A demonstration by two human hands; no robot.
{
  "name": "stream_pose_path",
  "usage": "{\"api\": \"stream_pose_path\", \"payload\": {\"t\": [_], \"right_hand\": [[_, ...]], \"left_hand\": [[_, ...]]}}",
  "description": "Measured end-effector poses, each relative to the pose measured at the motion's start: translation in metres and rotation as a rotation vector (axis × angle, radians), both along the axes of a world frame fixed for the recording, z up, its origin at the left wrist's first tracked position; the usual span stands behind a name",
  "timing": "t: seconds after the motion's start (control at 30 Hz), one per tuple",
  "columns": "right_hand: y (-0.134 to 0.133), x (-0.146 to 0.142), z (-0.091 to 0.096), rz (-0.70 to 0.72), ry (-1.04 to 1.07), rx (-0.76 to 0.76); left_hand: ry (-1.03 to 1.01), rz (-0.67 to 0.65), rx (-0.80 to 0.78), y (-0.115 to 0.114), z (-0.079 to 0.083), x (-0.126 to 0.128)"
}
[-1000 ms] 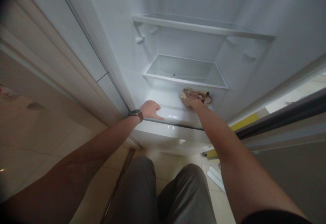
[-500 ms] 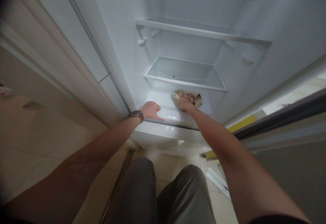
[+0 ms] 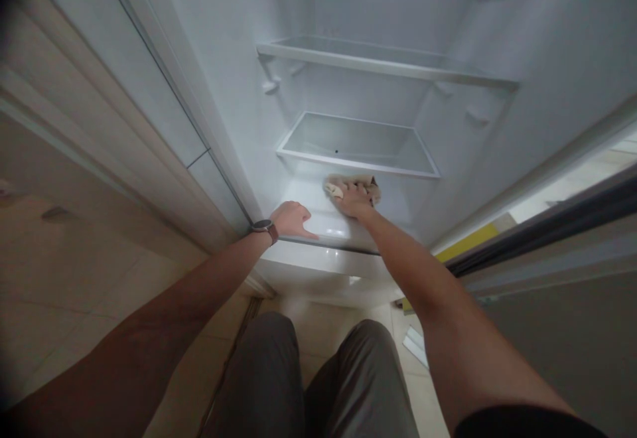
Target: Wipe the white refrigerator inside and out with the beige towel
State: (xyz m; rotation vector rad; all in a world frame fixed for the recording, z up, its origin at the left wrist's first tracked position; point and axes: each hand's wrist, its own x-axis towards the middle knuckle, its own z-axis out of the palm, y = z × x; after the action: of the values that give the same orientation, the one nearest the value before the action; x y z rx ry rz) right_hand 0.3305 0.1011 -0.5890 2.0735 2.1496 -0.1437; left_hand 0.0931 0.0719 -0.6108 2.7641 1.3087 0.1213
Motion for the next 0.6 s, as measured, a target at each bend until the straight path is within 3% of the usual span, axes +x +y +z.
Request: {"api": "stream_pose_path", "payload": {"t": [0.13,0.23,0.4,0.6], "right_hand": [[0.001,0.059,-0.001,-0.246,0.06,0.094],[0.003,0.069,-0.007,-0.318,0.082,0.151],[0.02,0.04,-0.009,-0.339,0.104,0.183],[0.063,-0.03,-0.005,-0.182,0.067,0.097]], "left_hand": [[-0.013,-0.005,0.006,0.0,-0.001,0.0],[-0.018,-0.01,0.0,0.0,-0.001,0.001],[-0.021,-0.013,-0.034,-0.002,0.003,0.001],[-0.003,-0.033,-0.061,-0.003,0.005,0.001]]}}
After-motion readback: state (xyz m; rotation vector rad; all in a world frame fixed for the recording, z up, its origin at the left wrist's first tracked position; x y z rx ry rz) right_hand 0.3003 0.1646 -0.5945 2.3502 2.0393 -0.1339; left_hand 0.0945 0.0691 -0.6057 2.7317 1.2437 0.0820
